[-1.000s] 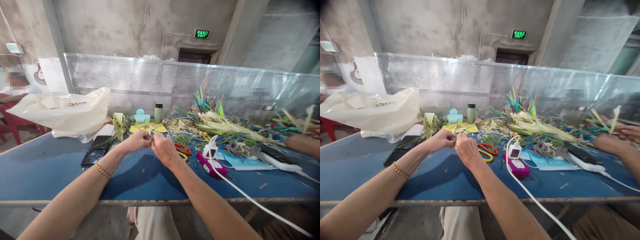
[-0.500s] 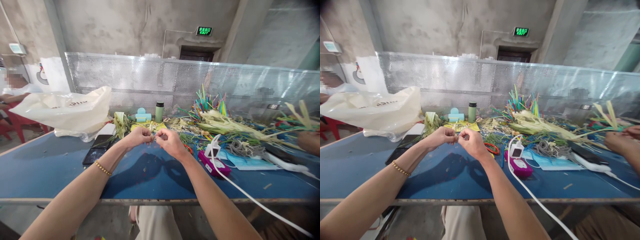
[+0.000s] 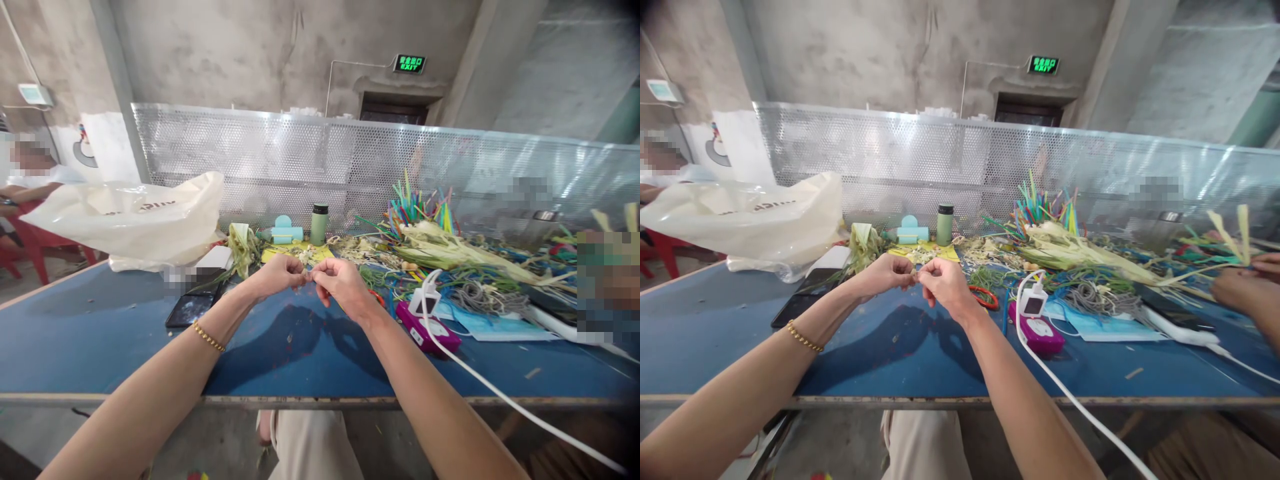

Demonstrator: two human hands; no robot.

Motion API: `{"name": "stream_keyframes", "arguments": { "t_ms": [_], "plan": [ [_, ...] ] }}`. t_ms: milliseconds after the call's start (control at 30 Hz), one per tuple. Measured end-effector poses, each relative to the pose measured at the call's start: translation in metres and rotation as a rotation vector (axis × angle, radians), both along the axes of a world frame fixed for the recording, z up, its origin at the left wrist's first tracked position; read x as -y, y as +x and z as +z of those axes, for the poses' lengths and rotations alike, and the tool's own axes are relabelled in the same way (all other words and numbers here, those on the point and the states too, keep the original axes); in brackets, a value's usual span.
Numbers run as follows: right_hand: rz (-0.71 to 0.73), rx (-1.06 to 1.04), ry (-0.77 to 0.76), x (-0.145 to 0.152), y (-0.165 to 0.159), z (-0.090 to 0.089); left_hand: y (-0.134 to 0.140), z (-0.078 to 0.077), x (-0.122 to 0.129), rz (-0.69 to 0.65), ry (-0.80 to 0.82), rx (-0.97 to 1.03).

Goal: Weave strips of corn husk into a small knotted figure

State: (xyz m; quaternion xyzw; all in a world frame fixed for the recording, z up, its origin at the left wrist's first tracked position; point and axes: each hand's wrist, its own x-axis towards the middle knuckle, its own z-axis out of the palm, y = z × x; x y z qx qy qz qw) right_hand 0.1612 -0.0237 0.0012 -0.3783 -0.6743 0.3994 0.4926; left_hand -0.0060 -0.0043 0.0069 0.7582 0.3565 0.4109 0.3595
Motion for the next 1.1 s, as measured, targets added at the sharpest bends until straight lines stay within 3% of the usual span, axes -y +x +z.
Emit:
{"name": "stream_keyframes", "arguments": {
  "t_ms": [167, 367, 533, 700, 900, 1100],
  "plan": [
    [0.026, -0.013, -0.02, -0.001, 0.002, 0.001, -0.002, 0.0, -0.001, -0.018, -0.061, 0.016],
    [-0.18, 0.18, 0.223, -0.006, 0.007, 0.0, -0.002, 0.0, -0.001, -0.053, -0.092, 0.073],
    [-0.116, 0.254, 0.192, -0.007, 0.006, -0.004, -0.001, -0.002, -0.005, -0.055, -0.08, 0.149],
    [-0.218, 0.238, 0.314, -0.014, 0.01, -0.005, -0.003, -0.001, -0.005, -0.155, -0.175, 0.233],
    [-0.189, 0.294, 0.358, -0.012, 0.011, -0.004, -0.005, 0.001, -0.003, -0.123, -0.22, 0.236],
    [-0.164, 0.411, 0.463, -0.007, 0.008, -0.003, -0.004, -0.003, -0.008, -0.146, -0.485, 0.294]
  ]
}}
